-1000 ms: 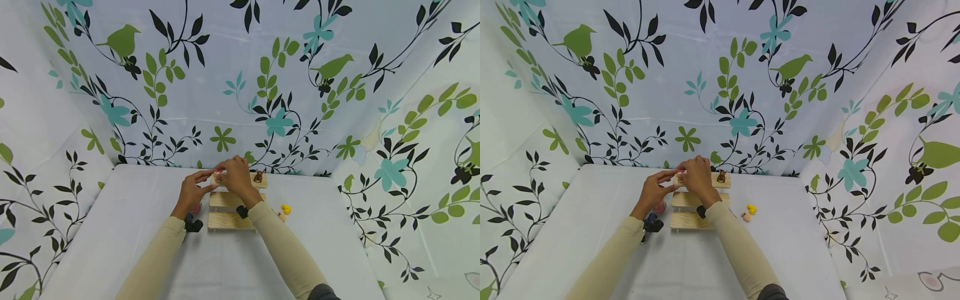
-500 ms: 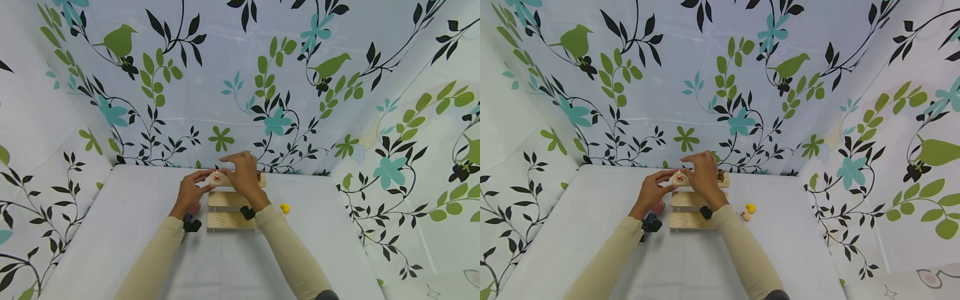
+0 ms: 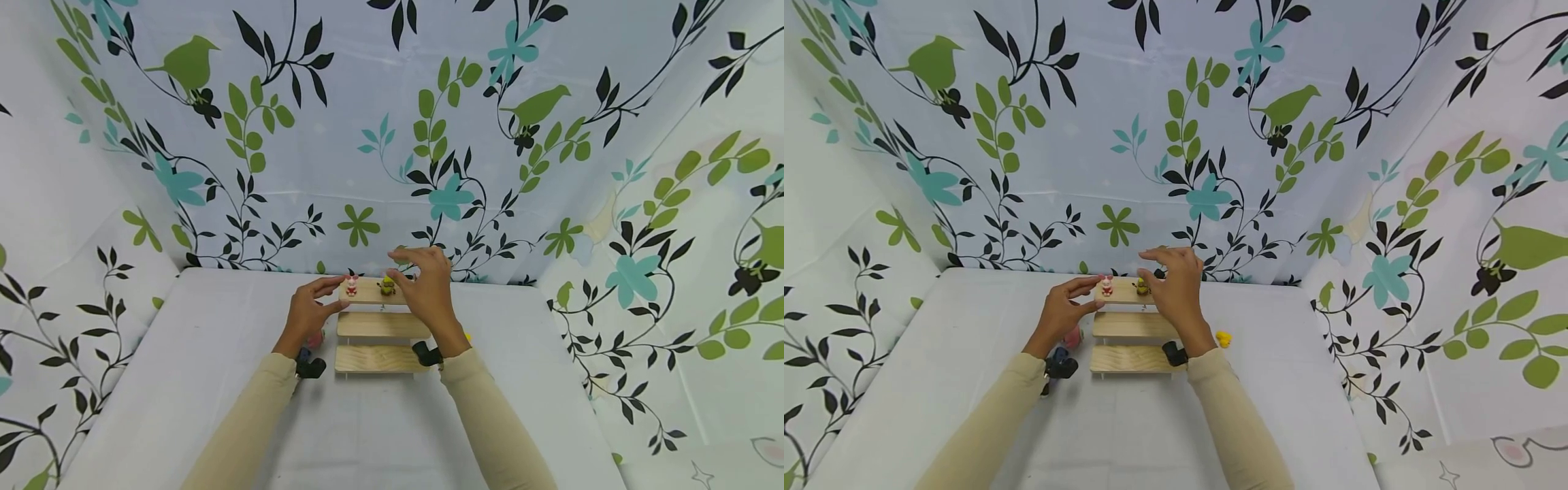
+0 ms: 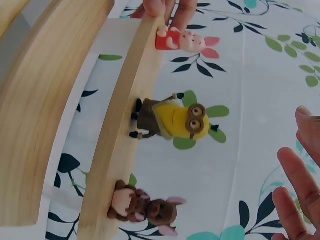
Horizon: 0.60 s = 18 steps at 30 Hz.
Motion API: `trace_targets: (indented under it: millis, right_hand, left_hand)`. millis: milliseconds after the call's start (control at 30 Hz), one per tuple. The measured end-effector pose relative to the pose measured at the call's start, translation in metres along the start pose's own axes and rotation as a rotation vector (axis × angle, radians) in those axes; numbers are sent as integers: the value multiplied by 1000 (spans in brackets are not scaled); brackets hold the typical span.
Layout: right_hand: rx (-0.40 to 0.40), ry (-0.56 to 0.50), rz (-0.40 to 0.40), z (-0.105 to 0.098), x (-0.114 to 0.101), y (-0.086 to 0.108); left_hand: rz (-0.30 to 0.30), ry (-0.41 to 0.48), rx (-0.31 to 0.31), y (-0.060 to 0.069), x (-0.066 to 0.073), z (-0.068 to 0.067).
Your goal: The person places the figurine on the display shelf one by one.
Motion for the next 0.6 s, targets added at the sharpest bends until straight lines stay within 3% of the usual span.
trace_targets:
  millis: [400,600]
  right_hand:
    - [122,-51,60,-38,35,17]
    - [176,-81,164,-54,60,33]
  left_hand:
    - [-2,-10,5,-1,6,-2]
    - [-23,-12,0,-1,4,-1]
Point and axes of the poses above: each hand's wrist, its own y-axis away from the middle knuckle, its own z-axis out of the palm, x = y × z, the point moved 1 cm from there along -y, towards the middle knuckle, and after that the axes turned 7 degrees about x, right-handed, at the moved point
